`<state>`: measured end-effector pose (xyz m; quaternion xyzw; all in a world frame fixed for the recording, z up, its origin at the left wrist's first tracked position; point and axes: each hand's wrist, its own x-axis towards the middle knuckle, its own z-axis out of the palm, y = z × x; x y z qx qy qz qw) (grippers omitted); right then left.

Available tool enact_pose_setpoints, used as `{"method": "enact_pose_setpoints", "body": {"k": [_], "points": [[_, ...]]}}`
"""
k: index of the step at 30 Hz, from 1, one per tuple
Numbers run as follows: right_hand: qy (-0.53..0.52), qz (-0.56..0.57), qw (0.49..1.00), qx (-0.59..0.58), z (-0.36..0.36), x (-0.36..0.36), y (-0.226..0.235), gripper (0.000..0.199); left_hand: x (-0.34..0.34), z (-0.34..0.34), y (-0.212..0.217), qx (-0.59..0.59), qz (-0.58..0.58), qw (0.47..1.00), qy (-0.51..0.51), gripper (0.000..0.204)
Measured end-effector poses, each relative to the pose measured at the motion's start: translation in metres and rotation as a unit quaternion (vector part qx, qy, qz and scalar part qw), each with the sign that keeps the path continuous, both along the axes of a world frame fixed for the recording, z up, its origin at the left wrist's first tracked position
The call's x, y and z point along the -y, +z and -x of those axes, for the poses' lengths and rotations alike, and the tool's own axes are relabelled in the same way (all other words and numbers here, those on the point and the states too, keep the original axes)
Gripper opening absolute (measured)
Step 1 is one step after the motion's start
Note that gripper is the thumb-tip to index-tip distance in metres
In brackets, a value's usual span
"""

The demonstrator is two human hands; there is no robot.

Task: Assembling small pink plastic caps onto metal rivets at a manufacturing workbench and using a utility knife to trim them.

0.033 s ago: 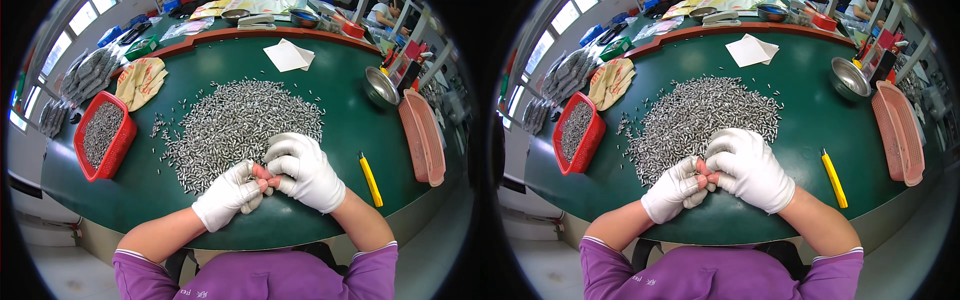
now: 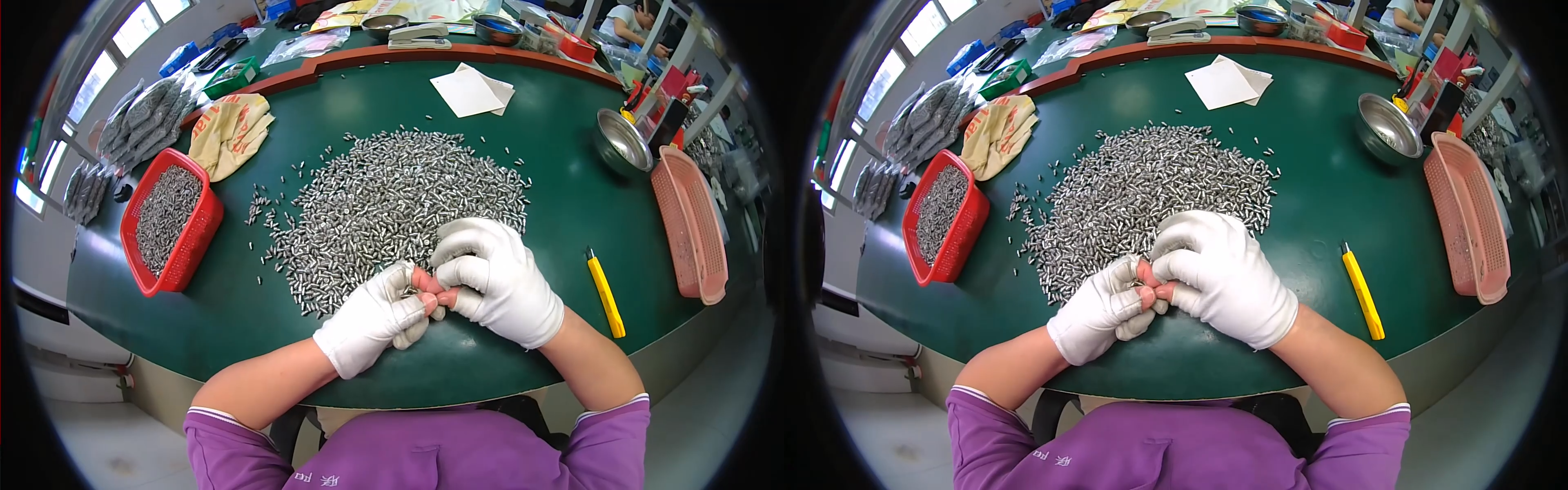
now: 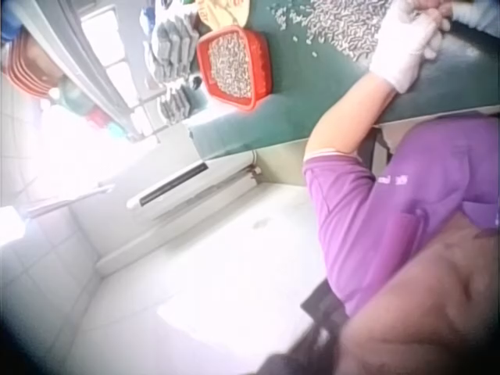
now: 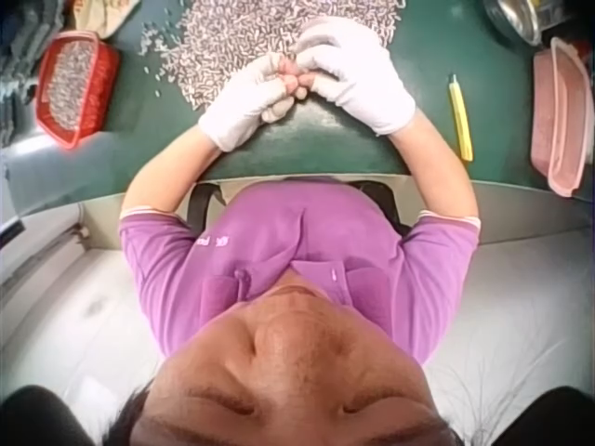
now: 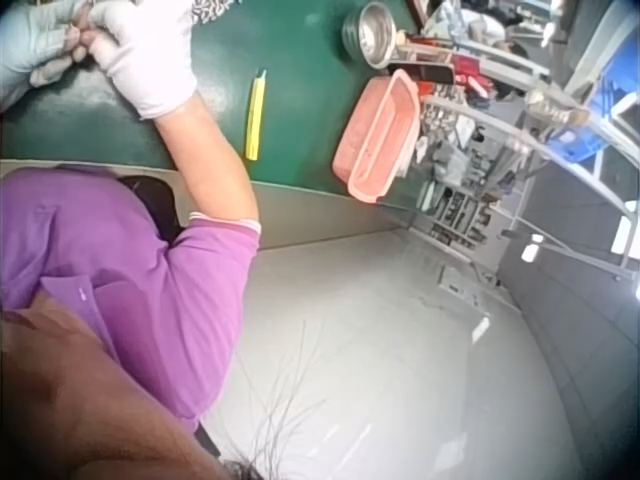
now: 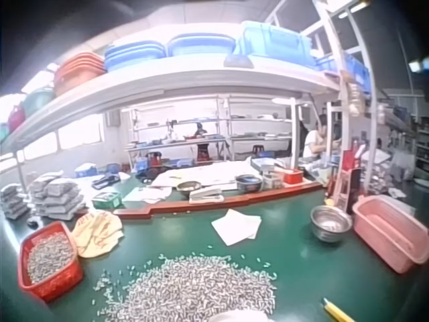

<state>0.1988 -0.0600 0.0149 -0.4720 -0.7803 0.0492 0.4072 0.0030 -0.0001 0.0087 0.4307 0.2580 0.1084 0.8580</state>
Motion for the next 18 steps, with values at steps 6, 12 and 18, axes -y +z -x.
{"method": "enact_pose_setpoints", "body": {"k": [6,12,18], "points": [[-0.047,-0.001,0.998,0.05,-0.0042,-0.004,-0.0024,0.016,0.0004,0.0008,-0.0021,-0.011,0.009,1.0,0.016,0.016],[-0.049,0.029,0.989,0.137,-0.0006,-0.0012,-0.0036,0.017,0.0001,0.0017,-0.0043,0.01,0.015,0.999,0.026,0.021],[-0.057,0.033,0.987,0.148,-0.0017,-0.0014,-0.0027,0.015,-0.0019,0.0025,-0.009,0.045,0.032,0.998,0.015,0.026]]}}
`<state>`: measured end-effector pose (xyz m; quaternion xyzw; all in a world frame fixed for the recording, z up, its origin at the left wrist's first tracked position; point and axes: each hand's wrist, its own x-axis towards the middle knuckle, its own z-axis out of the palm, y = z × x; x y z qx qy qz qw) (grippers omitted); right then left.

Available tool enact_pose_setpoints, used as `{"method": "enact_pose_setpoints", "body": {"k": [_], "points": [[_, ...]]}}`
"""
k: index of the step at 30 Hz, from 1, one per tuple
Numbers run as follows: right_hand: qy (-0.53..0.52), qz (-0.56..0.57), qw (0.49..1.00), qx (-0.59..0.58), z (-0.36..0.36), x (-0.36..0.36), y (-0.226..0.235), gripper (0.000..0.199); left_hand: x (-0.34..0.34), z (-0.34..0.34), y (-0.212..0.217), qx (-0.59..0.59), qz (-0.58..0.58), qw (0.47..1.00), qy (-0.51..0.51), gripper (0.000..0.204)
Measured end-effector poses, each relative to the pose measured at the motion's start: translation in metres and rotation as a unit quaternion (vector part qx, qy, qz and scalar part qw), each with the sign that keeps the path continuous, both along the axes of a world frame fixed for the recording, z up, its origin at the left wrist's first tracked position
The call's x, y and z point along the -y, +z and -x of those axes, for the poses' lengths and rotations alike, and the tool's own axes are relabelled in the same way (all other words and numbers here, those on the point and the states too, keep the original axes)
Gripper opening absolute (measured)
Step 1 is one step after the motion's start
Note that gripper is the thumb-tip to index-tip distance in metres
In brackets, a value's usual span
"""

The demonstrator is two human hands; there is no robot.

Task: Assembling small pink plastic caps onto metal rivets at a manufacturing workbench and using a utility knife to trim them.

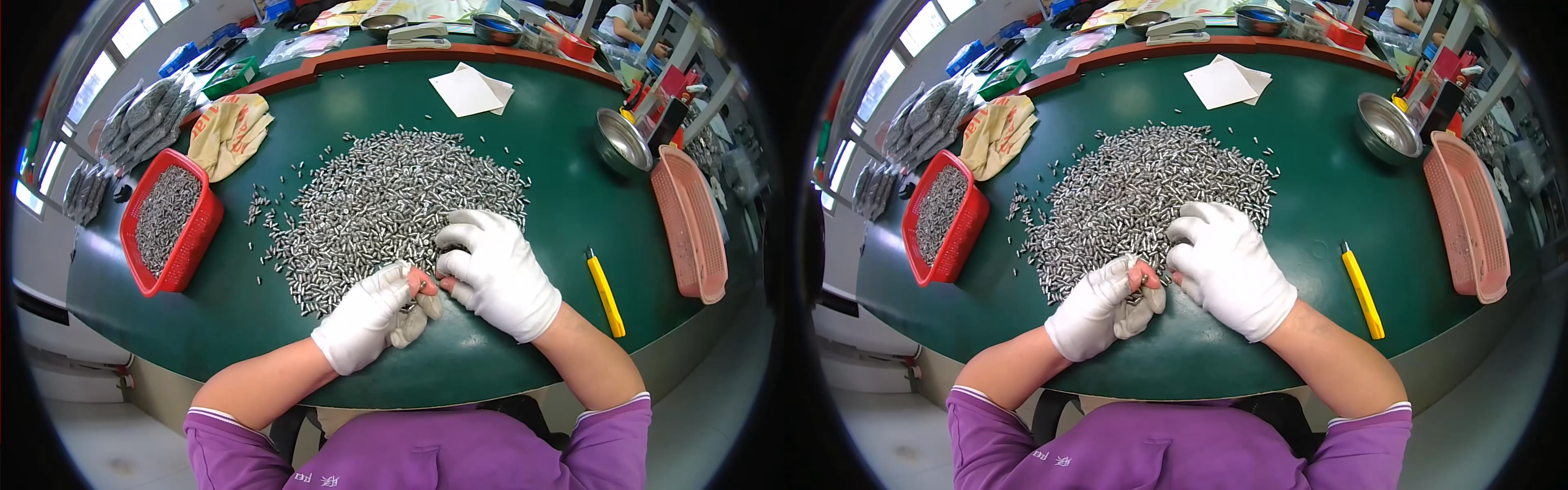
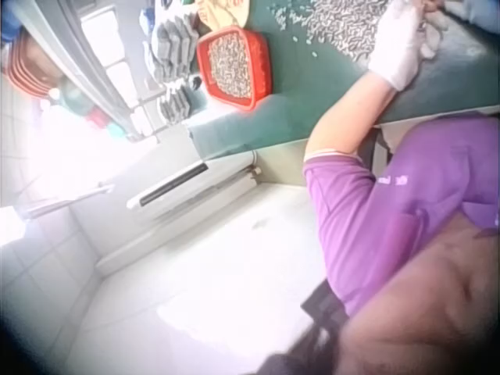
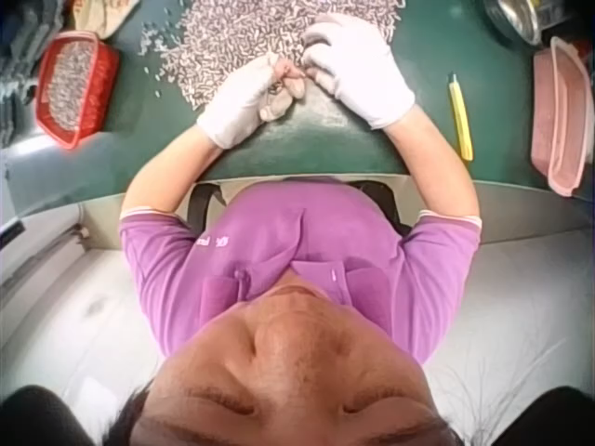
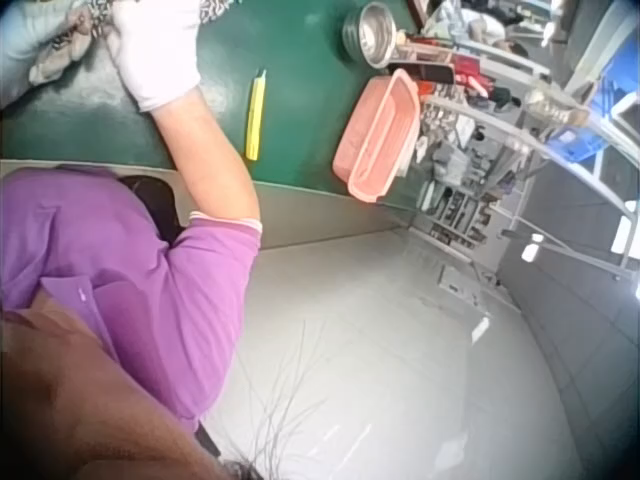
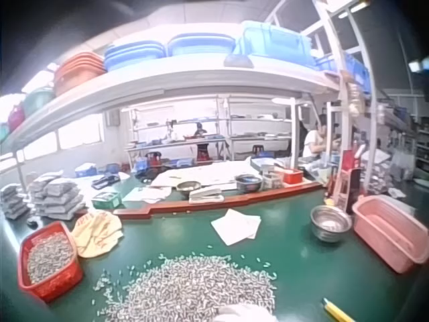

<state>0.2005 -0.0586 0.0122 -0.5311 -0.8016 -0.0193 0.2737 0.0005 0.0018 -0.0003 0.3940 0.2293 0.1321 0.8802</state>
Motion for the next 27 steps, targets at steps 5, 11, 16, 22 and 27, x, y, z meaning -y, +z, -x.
{"method": "enact_pose_setpoints", "body": {"k": [5,11,16,22,27], "points": [[-0.028,-0.038,0.999,-0.007,0.003,0.0,0.001,0.014,0.0,0.0,0.0,0.021,0.011,1.0,0.009,0.027],[0.043,-0.015,0.986,-0.158,0.005,0.001,0.005,0.015,0.001,-0.002,0.007,-0.019,-0.021,0.999,-0.026,0.019],[0.051,0.033,0.978,-0.2,0.004,0.003,0.005,0.017,0.002,-0.003,0.008,-0.045,-0.026,0.999,-0.014,0.018],[-0.072,0.007,0.996,-0.056,-0.004,0.002,0.0,0.012,0.001,-0.002,0.006,-0.021,-0.015,1.0,-0.004,0.017],[-0.059,0.008,0.998,-0.036,-0.003,0.002,0.0,0.013,0.0,-0.002,0.005,-0.015,-0.008,1.0,-0.006,0.02]]}}
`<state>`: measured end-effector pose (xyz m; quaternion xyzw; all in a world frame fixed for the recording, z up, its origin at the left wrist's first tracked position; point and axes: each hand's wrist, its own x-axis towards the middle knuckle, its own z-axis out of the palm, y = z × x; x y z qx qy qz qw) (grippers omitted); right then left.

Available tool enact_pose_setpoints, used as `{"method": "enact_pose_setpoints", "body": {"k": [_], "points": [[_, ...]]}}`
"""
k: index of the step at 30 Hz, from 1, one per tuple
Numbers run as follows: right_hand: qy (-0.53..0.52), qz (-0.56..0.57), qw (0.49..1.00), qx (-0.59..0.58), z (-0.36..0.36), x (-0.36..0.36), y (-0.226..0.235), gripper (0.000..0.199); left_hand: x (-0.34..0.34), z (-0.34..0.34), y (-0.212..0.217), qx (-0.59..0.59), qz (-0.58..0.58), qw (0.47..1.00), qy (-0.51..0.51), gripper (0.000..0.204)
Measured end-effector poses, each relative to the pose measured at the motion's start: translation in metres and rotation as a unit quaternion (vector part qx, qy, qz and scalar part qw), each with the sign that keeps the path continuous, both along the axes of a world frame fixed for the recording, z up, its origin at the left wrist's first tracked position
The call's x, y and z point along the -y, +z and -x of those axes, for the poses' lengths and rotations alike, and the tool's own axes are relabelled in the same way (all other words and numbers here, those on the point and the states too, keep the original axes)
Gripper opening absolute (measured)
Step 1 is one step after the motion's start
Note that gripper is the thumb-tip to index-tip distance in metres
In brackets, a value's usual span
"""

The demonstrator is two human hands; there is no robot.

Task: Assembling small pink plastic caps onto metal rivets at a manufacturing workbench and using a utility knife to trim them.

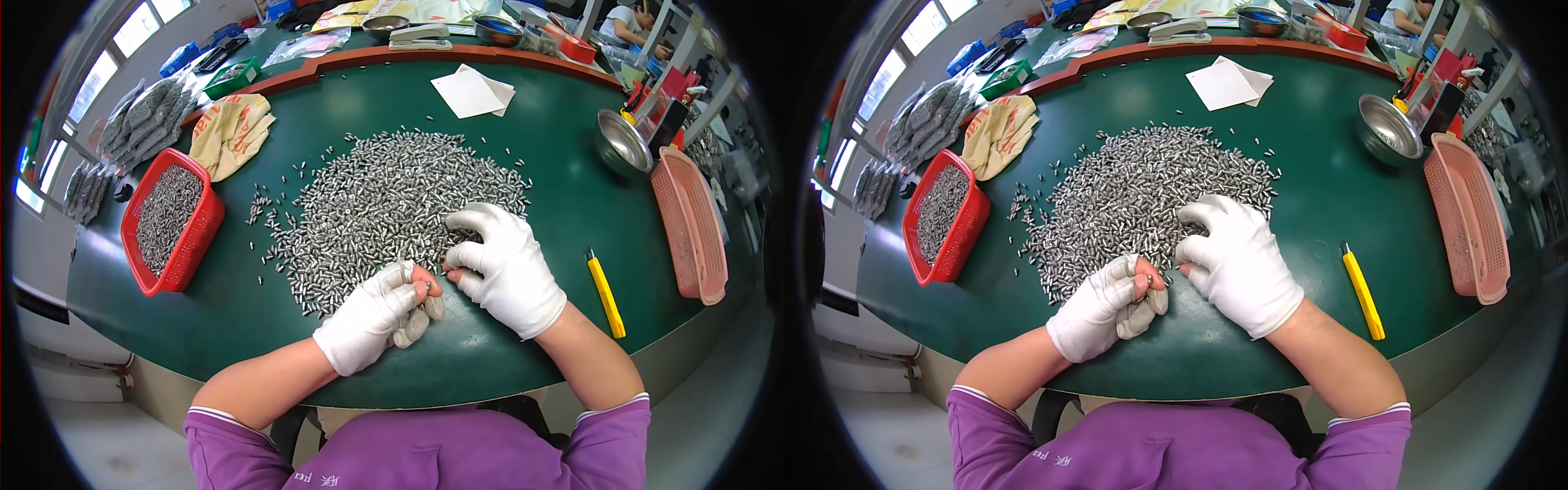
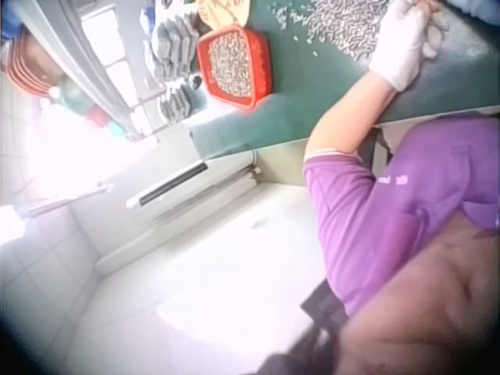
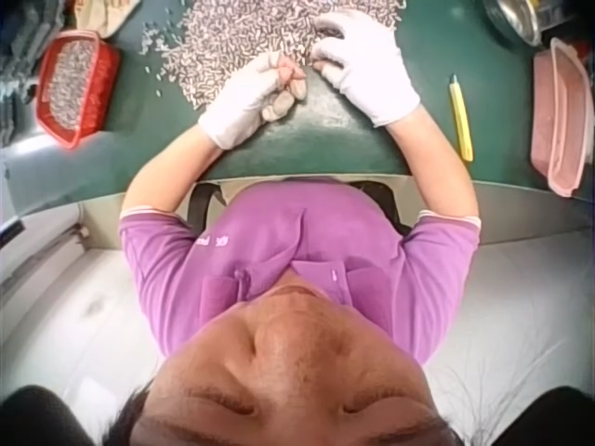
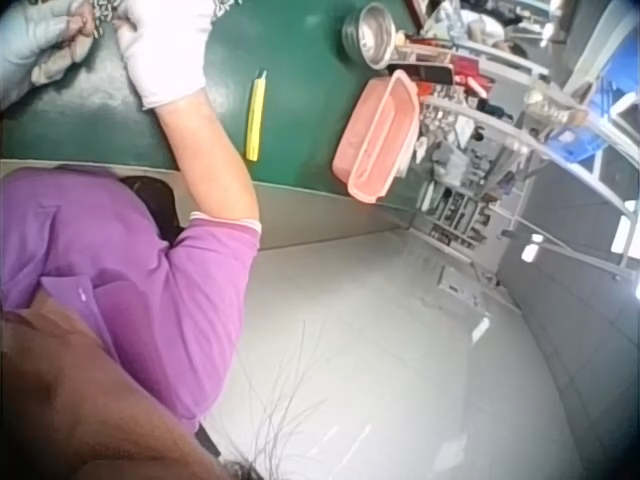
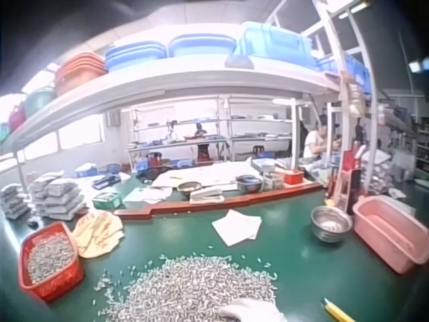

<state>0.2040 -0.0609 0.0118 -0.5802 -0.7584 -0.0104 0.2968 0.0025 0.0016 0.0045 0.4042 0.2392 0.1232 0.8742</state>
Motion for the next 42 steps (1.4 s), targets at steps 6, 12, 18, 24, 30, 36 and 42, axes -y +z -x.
{"method": "enact_pose_setpoints", "body": {"k": [6,12,18,24,30,36,42], "points": [[0.026,0.03,0.999,0.012,-0.002,0.003,0.006,0.017,-0.001,0.002,0.0,0.017,0.031,0.999,-0.004,0.023],[0.028,0.05,0.998,0.034,-0.008,0.004,0.005,0.018,0.0,0.002,0.0,0.017,0.029,0.999,0.0,0.023],[0.024,0.025,0.999,0.036,-0.008,0.003,0.009,0.016,-0.001,0.003,-0.002,0.013,0.018,1.0,-0.001,0.023],[0.041,0.005,0.998,0.046,-0.008,0.0,0.006,0.016,-0.001,0.001,-0.001,0.044,0.019,0.999,-0.006,0.026],[0.137,-0.003,0.982,-0.129,-0.001,-0.002,0.006,0.02,0.001,-0.001,0.008,-0.053,-0.026,0.998,-0.027,0.021],[0.141,-0.005,0.981,-0.136,0.0,-0.002,0.006,0.02,0.001,-0.001,0.008,-0.079,-0.033,0.996,-0.025,0.017],[0.066,0.003,0.996,-0.061,-0.003,-0.001,0.001,0.017,0.001,0.0,0.002,-0.041,-0.015,0.999,-0.003,0.023]]}}
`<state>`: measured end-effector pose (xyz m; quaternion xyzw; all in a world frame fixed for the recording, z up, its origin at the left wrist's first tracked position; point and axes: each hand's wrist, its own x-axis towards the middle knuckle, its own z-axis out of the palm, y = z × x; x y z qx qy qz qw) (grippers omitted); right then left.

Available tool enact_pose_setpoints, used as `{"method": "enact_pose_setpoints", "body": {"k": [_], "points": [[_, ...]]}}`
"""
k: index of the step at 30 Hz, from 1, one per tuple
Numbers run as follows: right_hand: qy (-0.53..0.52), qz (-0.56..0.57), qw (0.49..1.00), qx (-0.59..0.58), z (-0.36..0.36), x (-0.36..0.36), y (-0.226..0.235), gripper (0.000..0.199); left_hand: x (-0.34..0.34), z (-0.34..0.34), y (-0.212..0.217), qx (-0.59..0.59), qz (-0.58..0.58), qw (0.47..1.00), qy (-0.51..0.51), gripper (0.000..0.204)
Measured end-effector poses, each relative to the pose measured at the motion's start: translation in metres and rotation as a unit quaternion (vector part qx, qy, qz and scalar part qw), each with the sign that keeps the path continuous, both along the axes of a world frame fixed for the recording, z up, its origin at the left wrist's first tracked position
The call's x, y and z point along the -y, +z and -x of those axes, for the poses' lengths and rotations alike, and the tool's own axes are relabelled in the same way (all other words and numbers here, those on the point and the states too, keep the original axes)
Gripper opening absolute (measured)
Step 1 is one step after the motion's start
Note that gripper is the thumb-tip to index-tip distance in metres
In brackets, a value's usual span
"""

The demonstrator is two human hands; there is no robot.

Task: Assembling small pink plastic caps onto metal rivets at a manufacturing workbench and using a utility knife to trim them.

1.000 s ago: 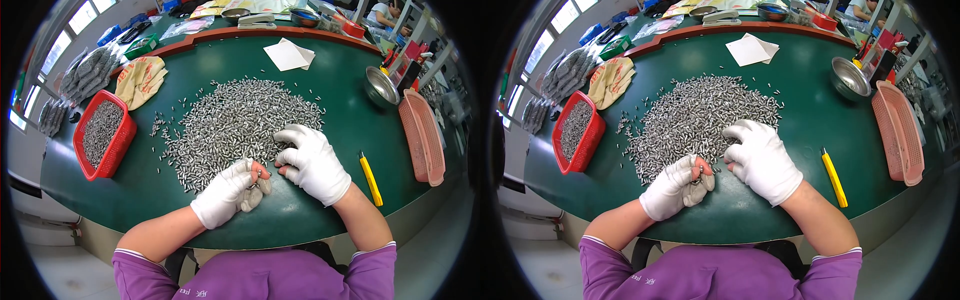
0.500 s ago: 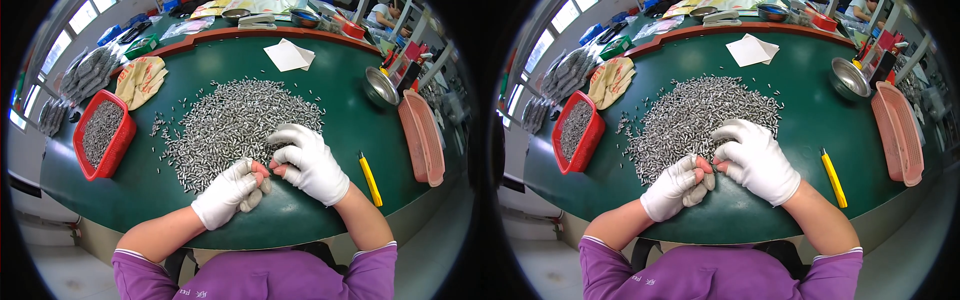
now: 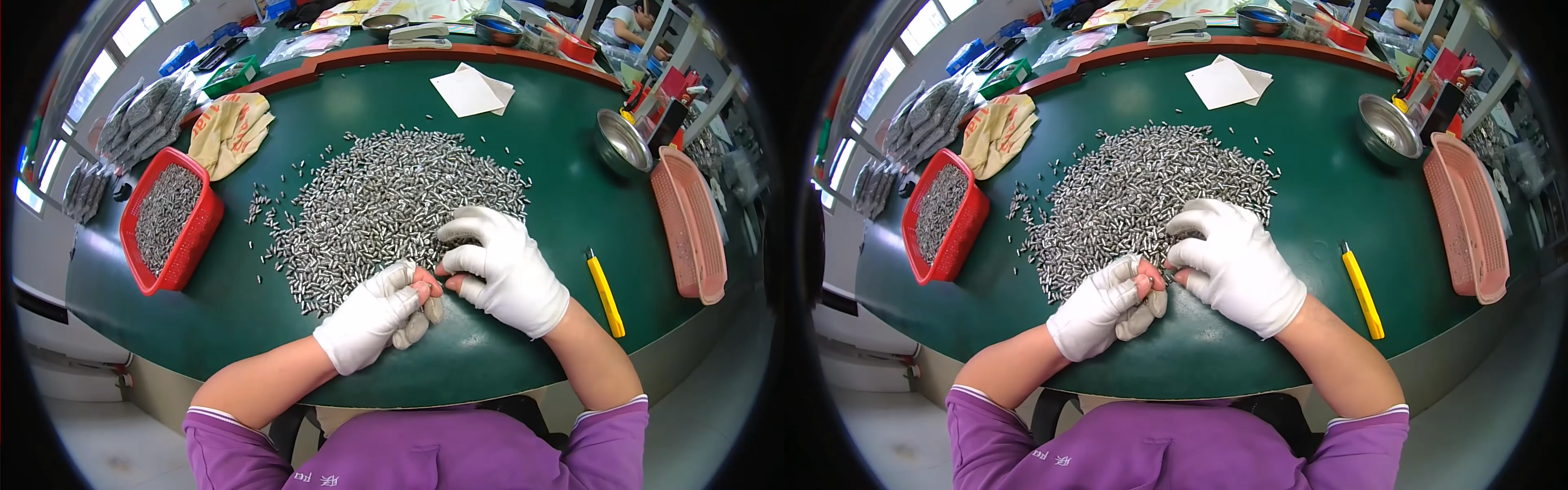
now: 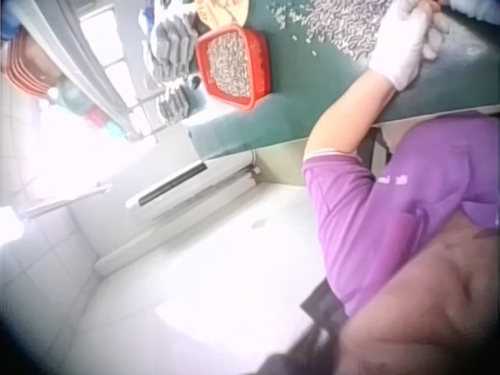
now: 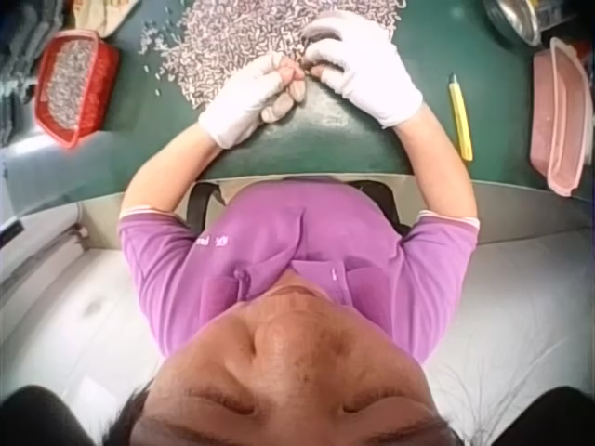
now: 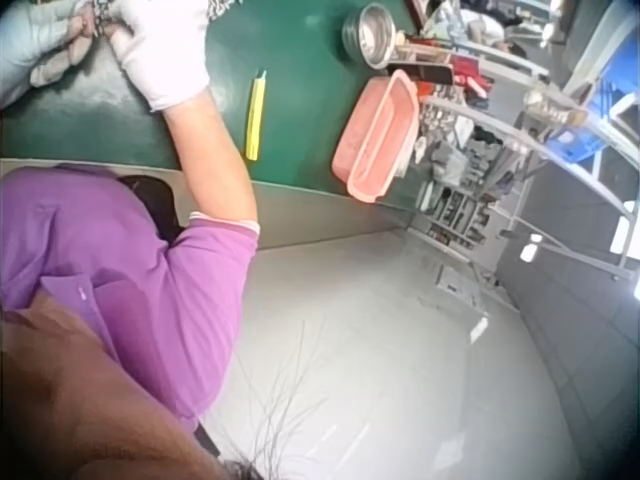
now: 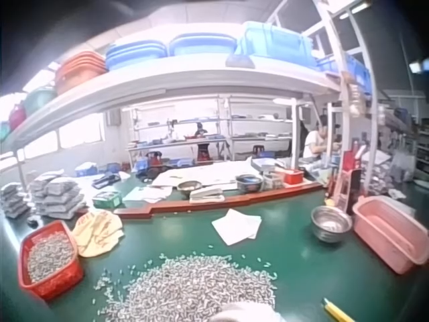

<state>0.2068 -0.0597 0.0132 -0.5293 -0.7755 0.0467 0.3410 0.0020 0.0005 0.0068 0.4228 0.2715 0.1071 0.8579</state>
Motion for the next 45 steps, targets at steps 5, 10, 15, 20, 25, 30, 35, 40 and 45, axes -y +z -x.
{"method": "enact_pose_setpoints", "body": {"k": [5,10,15,20,25,30,35,40,45], "points": [[0.012,-0.004,0.997,0.075,0.006,0.001,0.001,0.017,-0.001,0.001,-0.004,0.027,0.005,1.0,-0.005,0.027],[0.012,-0.028,0.994,0.109,0.005,-0.002,0.001,0.016,-0.002,0.002,-0.005,0.03,0.033,0.999,-0.011,0.03],[0.0,-0.05,0.999,0.006,0.001,-0.003,0.004,0.014,-0.003,0.003,-0.006,0.059,0.022,0.998,-0.013,0.025],[0.047,-0.099,0.994,-0.014,0.004,-0.004,0.006,0.019,-0.003,0.002,0.0,0.013,0.012,0.999,-0.03,0.023],[0.097,-0.056,0.993,-0.044,0.005,0.0,0.005,0.026,-0.002,0.001,0.0,-0.014,0.015,0.999,-0.039,0.018],[0.012,0.006,0.997,-0.071,0.005,0.002,0.005,0.015,-0.001,0.0,0.005,-0.034,0.008,0.999,-0.028,0.015],[-0.006,0.073,0.997,0.008,0.005,0.003,0.0,0.013,-0.001,0.0,0.004,-0.026,-0.013,0.999,-0.027,0.016],[-0.025,0.075,0.995,0.063,0.012,0.004,-0.002,0.013,-0.002,0.002,0.001,-0.004,-0.005,1.0,-0.026,0.017],[-0.041,0.073,0.992,0.09,0.014,0.004,-0.005,0.013,-0.001,0.001,-0.004,0.012,-0.001,1.0,-0.019,0.026]]}}
